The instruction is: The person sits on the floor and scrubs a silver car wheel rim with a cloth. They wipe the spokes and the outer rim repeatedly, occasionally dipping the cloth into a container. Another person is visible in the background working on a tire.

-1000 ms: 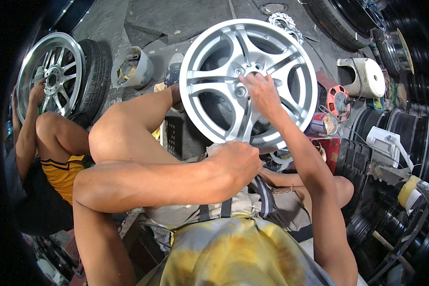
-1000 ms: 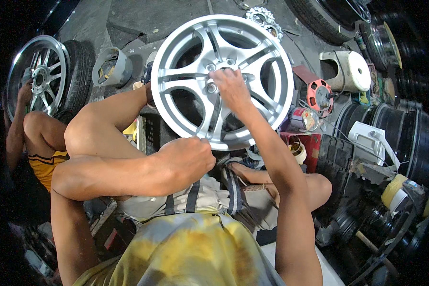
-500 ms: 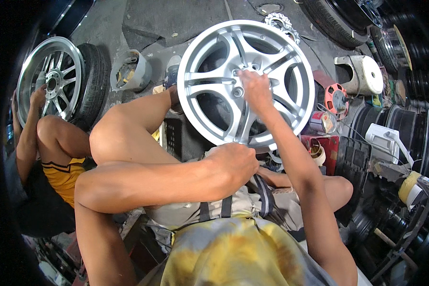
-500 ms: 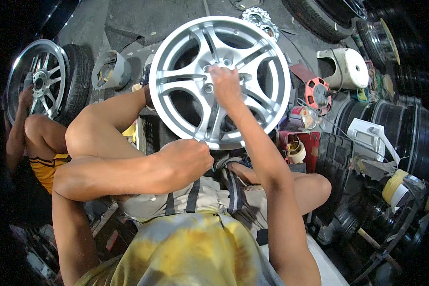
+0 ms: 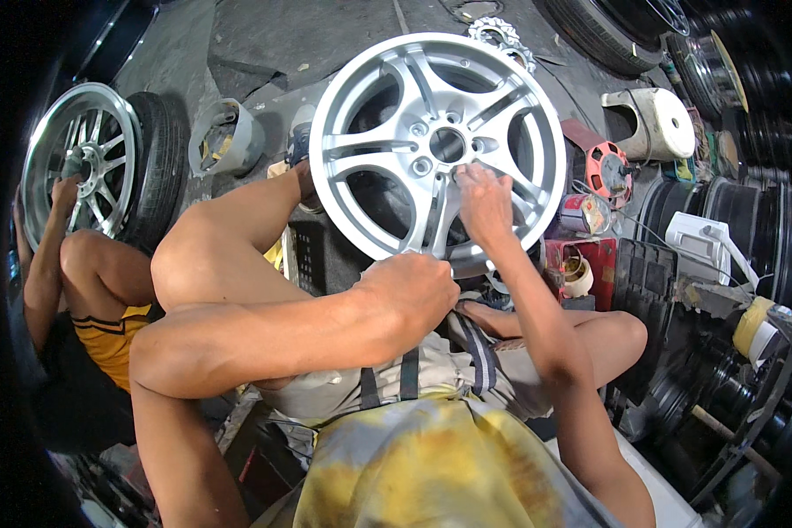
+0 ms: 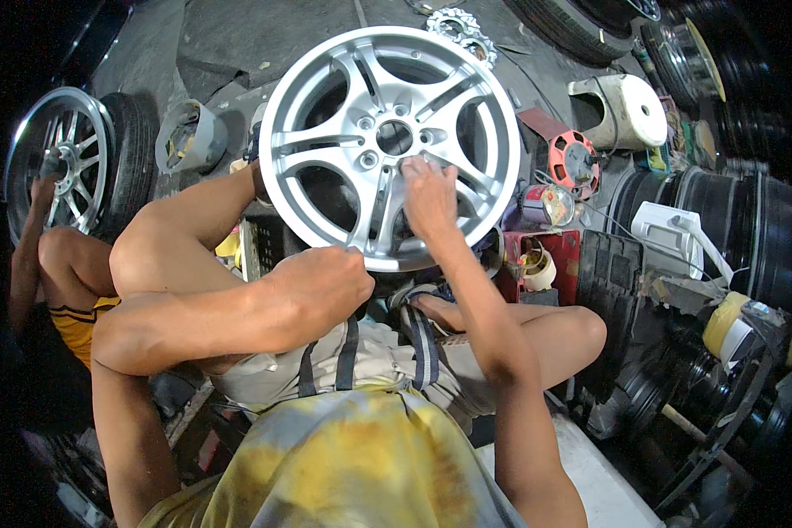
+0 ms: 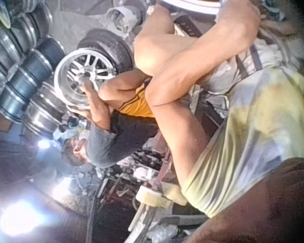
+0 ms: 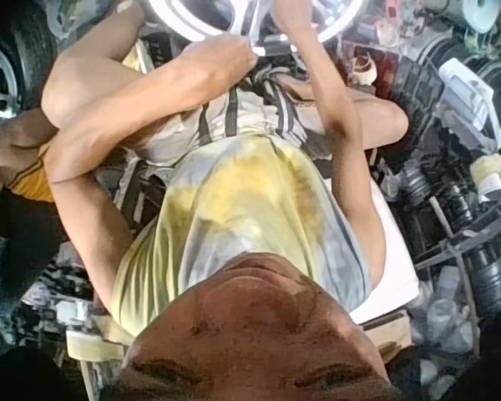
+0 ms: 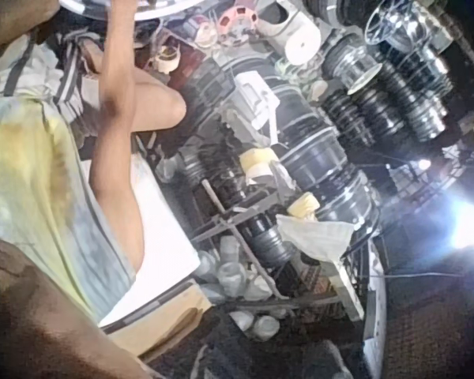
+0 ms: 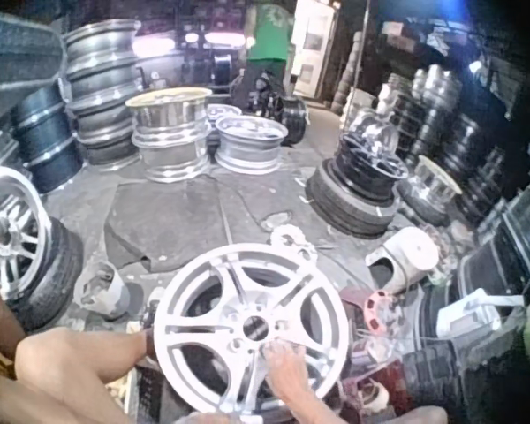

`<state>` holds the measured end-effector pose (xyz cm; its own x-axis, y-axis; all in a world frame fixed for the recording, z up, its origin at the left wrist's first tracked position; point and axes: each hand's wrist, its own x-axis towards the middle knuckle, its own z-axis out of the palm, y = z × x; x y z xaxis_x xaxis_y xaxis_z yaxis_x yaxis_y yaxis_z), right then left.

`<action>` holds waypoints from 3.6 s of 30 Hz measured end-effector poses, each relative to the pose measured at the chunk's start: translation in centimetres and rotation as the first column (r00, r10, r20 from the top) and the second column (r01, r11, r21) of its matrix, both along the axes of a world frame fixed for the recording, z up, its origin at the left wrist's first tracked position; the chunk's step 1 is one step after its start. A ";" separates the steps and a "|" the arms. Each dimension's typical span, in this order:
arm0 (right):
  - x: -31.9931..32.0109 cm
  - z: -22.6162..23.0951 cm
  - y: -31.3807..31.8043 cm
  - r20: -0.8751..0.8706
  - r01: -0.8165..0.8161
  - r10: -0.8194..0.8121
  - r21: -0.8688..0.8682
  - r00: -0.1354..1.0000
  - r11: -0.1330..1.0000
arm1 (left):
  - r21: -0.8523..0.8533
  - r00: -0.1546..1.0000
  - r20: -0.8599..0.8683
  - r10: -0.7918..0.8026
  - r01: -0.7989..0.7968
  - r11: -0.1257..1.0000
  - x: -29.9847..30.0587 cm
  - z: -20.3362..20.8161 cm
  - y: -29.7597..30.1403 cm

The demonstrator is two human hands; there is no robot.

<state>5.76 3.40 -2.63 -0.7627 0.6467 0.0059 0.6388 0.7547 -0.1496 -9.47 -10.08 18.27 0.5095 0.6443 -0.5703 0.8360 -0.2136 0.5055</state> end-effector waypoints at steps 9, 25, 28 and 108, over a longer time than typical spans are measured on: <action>0.2 -1.1 -1.2 -0.242 0.214 -0.189 0.081 0.952 0.973 | 0.158 0.995 0.096 0.008 -0.023 0.987 -0.4 -1.1 -1.1; -1.2 -1.2 3.5 -0.224 0.139 -0.099 0.173 0.970 0.975 | 0.180 0.999 0.033 -0.027 0.020 0.984 -0.9 -0.7 -0.7; -1.0 -1.4 4.1 -0.157 0.122 -0.102 0.122 0.982 0.985 | 0.140 0.992 0.126 0.007 -0.025 0.990 -0.9 -1.2 -0.8; 5.2 1.9 -2.0 -0.523 0.314 -0.501 -0.407 0.689 0.857 | 0.152 0.998 0.054 0.027 -0.035 0.988 -0.8 -11.3 0.4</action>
